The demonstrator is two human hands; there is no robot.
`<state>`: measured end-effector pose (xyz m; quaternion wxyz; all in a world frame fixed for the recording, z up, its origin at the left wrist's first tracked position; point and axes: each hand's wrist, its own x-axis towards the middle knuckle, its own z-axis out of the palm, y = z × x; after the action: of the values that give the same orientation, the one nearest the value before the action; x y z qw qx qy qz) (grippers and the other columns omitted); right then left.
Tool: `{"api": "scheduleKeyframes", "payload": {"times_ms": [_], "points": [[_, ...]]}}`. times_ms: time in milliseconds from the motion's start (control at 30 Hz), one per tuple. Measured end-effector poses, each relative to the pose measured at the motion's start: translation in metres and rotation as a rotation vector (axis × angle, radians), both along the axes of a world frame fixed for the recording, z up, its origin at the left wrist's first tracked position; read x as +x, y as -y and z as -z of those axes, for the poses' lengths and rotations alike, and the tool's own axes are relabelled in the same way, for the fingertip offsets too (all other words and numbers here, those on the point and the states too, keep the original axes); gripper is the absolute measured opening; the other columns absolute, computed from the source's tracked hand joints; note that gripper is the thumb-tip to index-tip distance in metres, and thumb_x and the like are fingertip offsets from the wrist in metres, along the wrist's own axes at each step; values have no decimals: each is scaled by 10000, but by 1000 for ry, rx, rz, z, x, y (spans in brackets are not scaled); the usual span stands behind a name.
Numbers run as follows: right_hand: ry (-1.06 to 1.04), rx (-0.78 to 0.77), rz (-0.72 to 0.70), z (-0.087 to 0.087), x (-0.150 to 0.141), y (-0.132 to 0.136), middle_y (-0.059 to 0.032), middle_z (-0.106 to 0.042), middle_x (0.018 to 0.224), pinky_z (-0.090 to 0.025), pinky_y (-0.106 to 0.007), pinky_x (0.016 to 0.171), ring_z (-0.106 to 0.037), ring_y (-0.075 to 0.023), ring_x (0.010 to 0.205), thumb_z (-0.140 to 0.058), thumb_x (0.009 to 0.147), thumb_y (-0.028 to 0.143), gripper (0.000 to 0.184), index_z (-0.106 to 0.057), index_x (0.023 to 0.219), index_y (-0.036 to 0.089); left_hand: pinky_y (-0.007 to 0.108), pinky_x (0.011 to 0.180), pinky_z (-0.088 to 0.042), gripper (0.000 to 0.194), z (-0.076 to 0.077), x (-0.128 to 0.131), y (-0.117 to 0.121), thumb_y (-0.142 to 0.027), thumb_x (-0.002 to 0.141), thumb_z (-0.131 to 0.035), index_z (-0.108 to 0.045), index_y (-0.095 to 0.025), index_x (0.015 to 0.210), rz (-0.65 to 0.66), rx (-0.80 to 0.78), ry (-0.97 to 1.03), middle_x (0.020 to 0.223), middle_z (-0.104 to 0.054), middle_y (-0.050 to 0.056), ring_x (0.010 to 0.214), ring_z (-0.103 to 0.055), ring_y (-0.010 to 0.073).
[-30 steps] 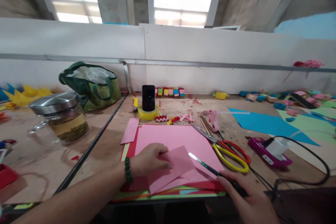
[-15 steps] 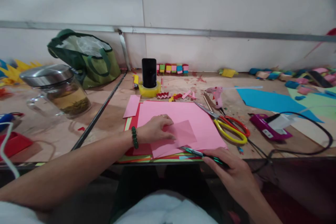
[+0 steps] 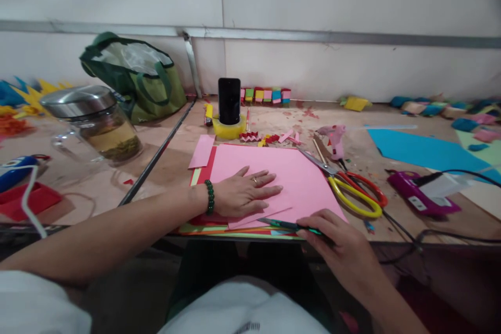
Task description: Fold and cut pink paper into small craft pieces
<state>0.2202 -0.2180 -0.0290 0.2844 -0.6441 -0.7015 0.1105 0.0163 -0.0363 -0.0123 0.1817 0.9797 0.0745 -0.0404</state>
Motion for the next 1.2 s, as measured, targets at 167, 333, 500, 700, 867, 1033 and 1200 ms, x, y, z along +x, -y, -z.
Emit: {"api": "scheduleKeyframes", "payload": {"times_ms": [167, 333, 500, 700, 867, 1033, 1200], "points": [[-1, 0, -45, 1, -1, -7, -24, -640, 865, -486, -258, 645, -626, -156, 758, -521, 923, 284, 153, -663, 973, 258, 656, 1086, -75, 551, 2, 2, -4, -472, 986, -235, -210, -266, 1496, 49, 40, 16, 1581, -115, 112, 1453, -103, 302], [-3, 14, -52, 0, -8, -9, -28, -635, 831, -484, -234, 587, -622, -147, 721, -514, 921, 290, 166, -672, 951, 249, 657, 1085, -81, 539, 3, 2, -4, -443, 986, -261, -229, -261, 1492, 47, 30, 44, 1577, -129, 120, 1448, -129, 309], [-5, 14, -72, -2, -9, -10, -26, -635, 793, -488, -236, 583, -619, -139, 678, -504, 926, 300, 192, -688, 924, 246, 643, 1098, -65, 524, 5, 1, -4, -428, 981, -298, -265, -274, 1481, 38, -4, 89, 1572, -157, 107, 1443, -154, 309], [-6, 28, -101, -1, -12, -12, -20, -625, 792, -483, -221, 583, -619, -130, 684, -502, 929, 283, 193, -691, 933, 243, 640, 1101, -63, 518, 5, 2, -3, -419, 980, -311, -280, -271, 1476, 24, -2, 94, 1570, -168, 108, 1442, -159, 310], [-12, 29, -116, 0, -15, -12, -16, -624, 778, -481, -214, 572, -617, -126, 666, -501, 931, 286, 197, -693, 926, 244, 632, 1105, -47, 522, 6, 2, -3, -426, 981, -308, -261, -283, 1481, 25, 6, 97, 1574, -157, 99, 1445, -152, 298], [-20, 39, -129, 1, -21, -14, -20, -632, 784, -489, -218, 582, -614, -125, 667, -504, 930, 281, 191, -690, 925, 238, 635, 1101, -50, 527, 6, 2, -3, -434, 984, -284, -255, -267, 1484, 27, 14, 78, 1575, -145, 109, 1449, -136, 293], [-36, 52, -157, 1, -28, -13, -23, -627, 762, -491, -223, 571, -610, -128, 650, -507, 926, 277, 189, -689, 911, 226, 619, 1111, -43, 522, 5, 2, -3, -430, 984, -292, -259, -275, 1481, 17, 7, 78, 1576, -148, 96, 1450, -136, 279]]}}
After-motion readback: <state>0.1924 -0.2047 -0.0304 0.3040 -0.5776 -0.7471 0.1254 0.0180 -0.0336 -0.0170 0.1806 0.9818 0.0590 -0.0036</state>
